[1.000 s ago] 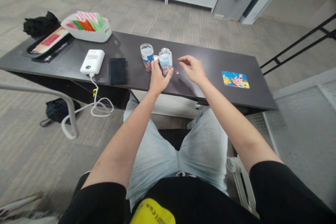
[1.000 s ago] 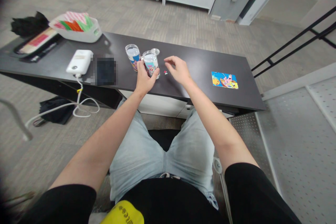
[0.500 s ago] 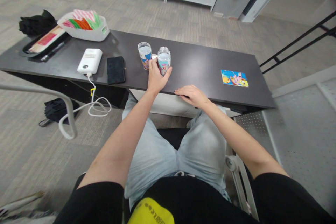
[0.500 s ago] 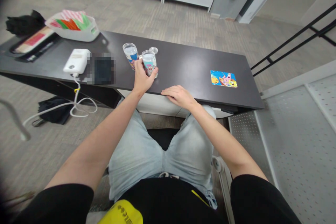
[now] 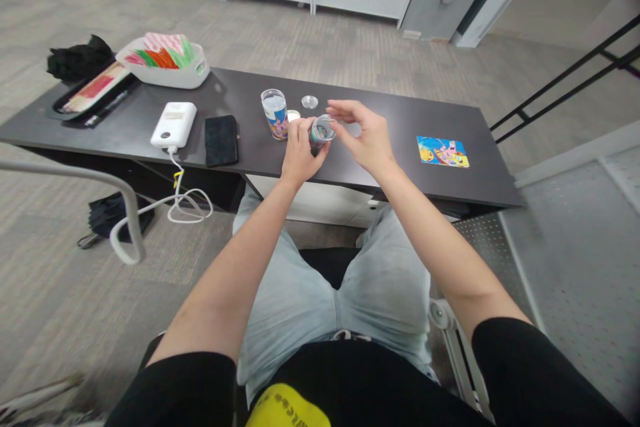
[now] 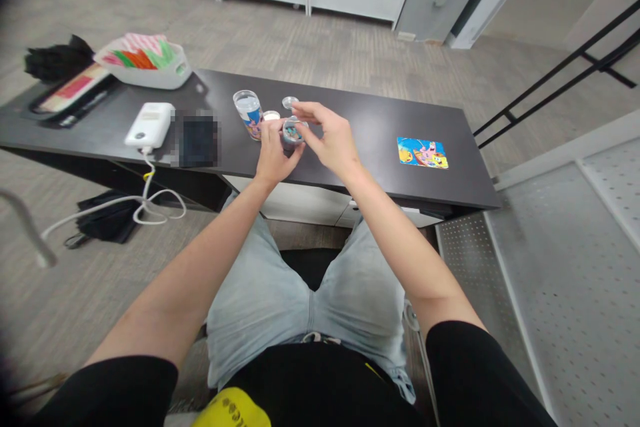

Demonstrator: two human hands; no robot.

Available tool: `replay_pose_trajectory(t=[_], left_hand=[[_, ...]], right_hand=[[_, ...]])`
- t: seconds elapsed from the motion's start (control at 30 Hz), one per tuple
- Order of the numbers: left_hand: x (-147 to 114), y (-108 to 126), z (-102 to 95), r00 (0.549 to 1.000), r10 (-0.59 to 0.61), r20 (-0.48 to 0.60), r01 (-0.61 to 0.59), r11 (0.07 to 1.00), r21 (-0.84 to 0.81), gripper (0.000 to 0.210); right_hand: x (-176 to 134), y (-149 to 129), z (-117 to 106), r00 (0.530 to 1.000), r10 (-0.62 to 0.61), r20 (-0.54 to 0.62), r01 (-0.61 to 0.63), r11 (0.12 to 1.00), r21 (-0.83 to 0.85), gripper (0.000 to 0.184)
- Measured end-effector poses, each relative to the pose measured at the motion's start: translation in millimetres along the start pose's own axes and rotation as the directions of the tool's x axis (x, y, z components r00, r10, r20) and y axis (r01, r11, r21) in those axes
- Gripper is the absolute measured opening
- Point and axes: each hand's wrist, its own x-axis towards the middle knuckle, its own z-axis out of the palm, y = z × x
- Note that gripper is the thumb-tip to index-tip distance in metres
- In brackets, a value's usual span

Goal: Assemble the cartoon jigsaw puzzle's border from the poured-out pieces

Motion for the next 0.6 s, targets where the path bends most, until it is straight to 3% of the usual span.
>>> replay_pose_trajectory(t=[0.13,0.27,0.43,0.53,0.6], left_hand=[[0,-2,1.5,1.000,-0.017,-0.006,0.017,1.000,-0.002,0.077],[-1,-5,5.2,0.993,-0.088,-0.079,0.090,0.996,0.017,0.079],[-1,-8,5.8,0.965,-0.218,-0.144,0.221,0.975,0.009,0.067],[0,-4,1.6,0.965,-0.238,-0.110,0.240,0.971,0.009,0.055],[0,1,-1.8,0.974,-0.220,-0.059,0.222,0.975,0.026,0.058]], right_hand=[[5,0,4,0.999,-0.041,0.019,0.043,0.994,-0.098,0.054],[-29,4,-17,0.999,0.048,-0.023,-0.052,0.976,-0.212,0.033],[-86,20,-85,0.946,0.314,-0.084,-0.318,0.841,-0.437,0.033],[-116,24,-134,0.875,0.455,-0.166,-0.463,0.686,-0.562,0.043],[-134,22,-161,0.832,0.503,-0.232,-0.527,0.589,-0.613,0.056]])
